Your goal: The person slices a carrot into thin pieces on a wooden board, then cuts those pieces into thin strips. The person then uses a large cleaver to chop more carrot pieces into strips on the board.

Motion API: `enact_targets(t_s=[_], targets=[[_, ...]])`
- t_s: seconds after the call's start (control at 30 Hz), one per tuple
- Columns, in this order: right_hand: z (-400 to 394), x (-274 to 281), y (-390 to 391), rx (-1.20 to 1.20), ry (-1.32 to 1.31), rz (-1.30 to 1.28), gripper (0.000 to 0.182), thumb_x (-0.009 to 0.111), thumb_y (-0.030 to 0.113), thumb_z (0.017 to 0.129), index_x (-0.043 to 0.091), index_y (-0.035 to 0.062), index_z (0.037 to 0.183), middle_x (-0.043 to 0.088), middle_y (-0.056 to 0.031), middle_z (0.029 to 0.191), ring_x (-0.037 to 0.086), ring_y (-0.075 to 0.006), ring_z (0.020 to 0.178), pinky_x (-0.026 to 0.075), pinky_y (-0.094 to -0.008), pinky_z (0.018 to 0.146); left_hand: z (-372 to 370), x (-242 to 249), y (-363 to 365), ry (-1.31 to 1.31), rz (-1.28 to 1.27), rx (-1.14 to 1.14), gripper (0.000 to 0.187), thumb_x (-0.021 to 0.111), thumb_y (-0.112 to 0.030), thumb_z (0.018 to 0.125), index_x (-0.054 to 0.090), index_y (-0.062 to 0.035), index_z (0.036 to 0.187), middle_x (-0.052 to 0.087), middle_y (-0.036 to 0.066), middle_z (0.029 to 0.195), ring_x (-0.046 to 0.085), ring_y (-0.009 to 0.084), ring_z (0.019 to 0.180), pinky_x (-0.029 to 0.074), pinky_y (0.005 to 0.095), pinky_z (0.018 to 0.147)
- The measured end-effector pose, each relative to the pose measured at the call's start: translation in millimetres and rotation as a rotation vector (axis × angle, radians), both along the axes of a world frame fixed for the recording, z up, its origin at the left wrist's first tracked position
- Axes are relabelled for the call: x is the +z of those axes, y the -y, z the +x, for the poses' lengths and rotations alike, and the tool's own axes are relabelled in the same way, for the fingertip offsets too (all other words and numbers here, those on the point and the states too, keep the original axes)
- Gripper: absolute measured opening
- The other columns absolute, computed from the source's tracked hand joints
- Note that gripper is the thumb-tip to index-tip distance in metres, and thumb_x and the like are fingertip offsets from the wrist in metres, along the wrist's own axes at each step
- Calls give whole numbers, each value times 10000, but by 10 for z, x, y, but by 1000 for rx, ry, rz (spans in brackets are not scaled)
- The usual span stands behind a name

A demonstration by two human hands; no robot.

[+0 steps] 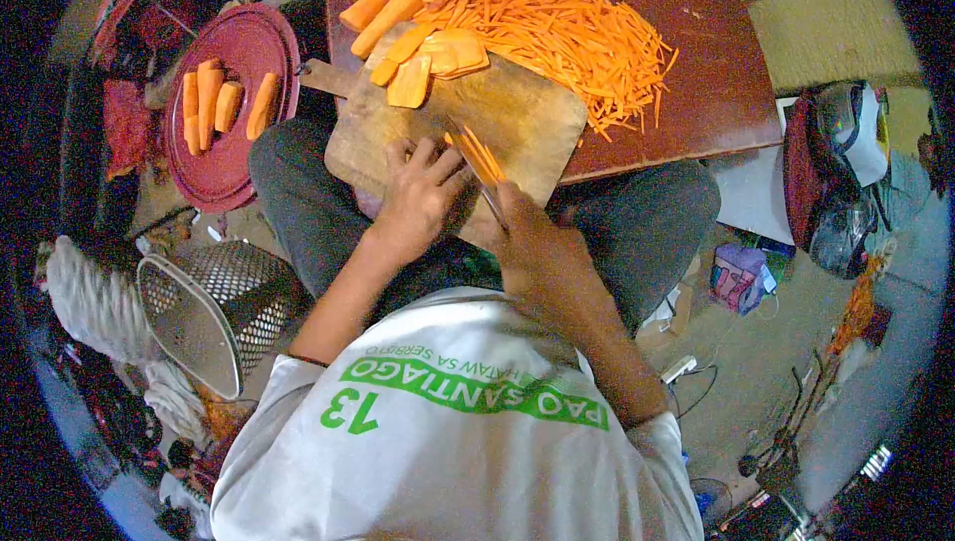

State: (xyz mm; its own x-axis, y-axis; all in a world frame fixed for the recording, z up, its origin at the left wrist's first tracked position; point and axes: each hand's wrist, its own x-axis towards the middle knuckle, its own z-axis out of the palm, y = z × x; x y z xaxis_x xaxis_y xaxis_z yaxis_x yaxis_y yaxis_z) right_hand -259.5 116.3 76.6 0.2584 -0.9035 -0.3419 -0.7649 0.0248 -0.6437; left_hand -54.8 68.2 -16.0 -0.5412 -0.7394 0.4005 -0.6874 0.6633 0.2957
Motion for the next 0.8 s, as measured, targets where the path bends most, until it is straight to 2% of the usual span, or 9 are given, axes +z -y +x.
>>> enact_targets(t_s=[0.07, 0.17, 0.27, 0.37, 0.47, 0.57, 0.67, 0.77, 0.8], targets=[[-52, 199, -179, -23, -83, 77, 454, 578, 124, 1051, 463, 51, 1484, 700, -333, 1150, 676, -547, 1069, 548, -611, 872, 0, -15, -5, -3, 1, -8, 233, 656, -168, 881, 786, -44, 1028, 645, 76, 1099, 587, 301, 1110, 418, 522, 983], [-116, 80, -348, -37, -3, -94, 444, 583, 123, 1050, 477, 48, 1474, 696, -334, 1177, 679, -539, 1079, 549, -616, 872, -1, -14, -1, -18, 4, -17, 231, 652, -161, 881, 785, -37, 1024, 645, 81, 1101, 588, 306, 1113, 416, 525, 998], [24, -197, -14, 4, 71, -107, 434, 592, 129, 1052, 490, 29, 1462, 690, -334, 1203, 682, -536, 1088, 556, -607, 878, -5, -50, 12, -45, 13, -37, 239, 651, -160, 882, 781, -29, 1032, 643, 88, 1097, 589, 311, 1111, 412, 527, 1009], [233, -128, 306, 18, -17, -18, 444, 596, 134, 1055, 484, 13, 1467, 691, -335, 1207, 683, -539, 1095, 559, -606, 885, 2, -24, 0, -50, 2, -40, 235, 653, -157, 877, 775, -19, 1024, 639, 96, 1089, 589, 317, 1102, 412, 523, 1012], [66, -169, 53, 44, 19, -174, 441, 601, 137, 1054, 484, 8, 1460, 701, -332, 1169, 686, -540, 1078, 558, -609, 874, -2, -13, 24, -57, -16, -49, 225, 659, -148, 868, 770, -13, 1011, 636, 103, 1081, 589, 318, 1091, 419, 510, 1012], [-42, 176, -203, -12, -112, 59, 454, 593, 140, 1060, 485, 10, 1481, 704, -338, 1167, 687, -536, 1084, 563, -594, 888, 4, -11, 14, -65, -2, -56, 218, 665, -137, 859, 767, -9, 1004, 635, 107, 1073, 590, 317, 1084, 427, 495, 1012], [-110, 54, -313, -26, -31, -47, 481, 594, 138, 1064, 481, 4, 1512, 695, -344, 1208, 684, -534, 1098, 565, -585, 899, 8, -25, 27, -79, 5, -60, 215, 668, -133, 856, 765, -8, 1001, 634, 107, 1072, 591, 317, 1077, 431, 486, 1007], [25, -126, 27, -24, 17, -18, 472, 586, 144, 1074, 490, 17, 1519, 694, -334, 1226, 678, -535, 1112, 566, -584, 898, -8, -33, 29, -96, -14, -60, 225, 668, -133, 857, 766, -4, 1014, 635, 109, 1085, 589, 320, 1075, 436, 480, 991], [21, -209, 91, -10, 46, -96, 454, 587, 143, 1074, 499, 24, 1503, 696, -327, 1219, 677, -535, 1110, 564, -586, 894, -2, -26, 24, -96, -26, -55, 230, 668, -133, 858, 766, -3, 1021, 636, 110, 1091, 587, 322, 1075, 438, 478, 983]])
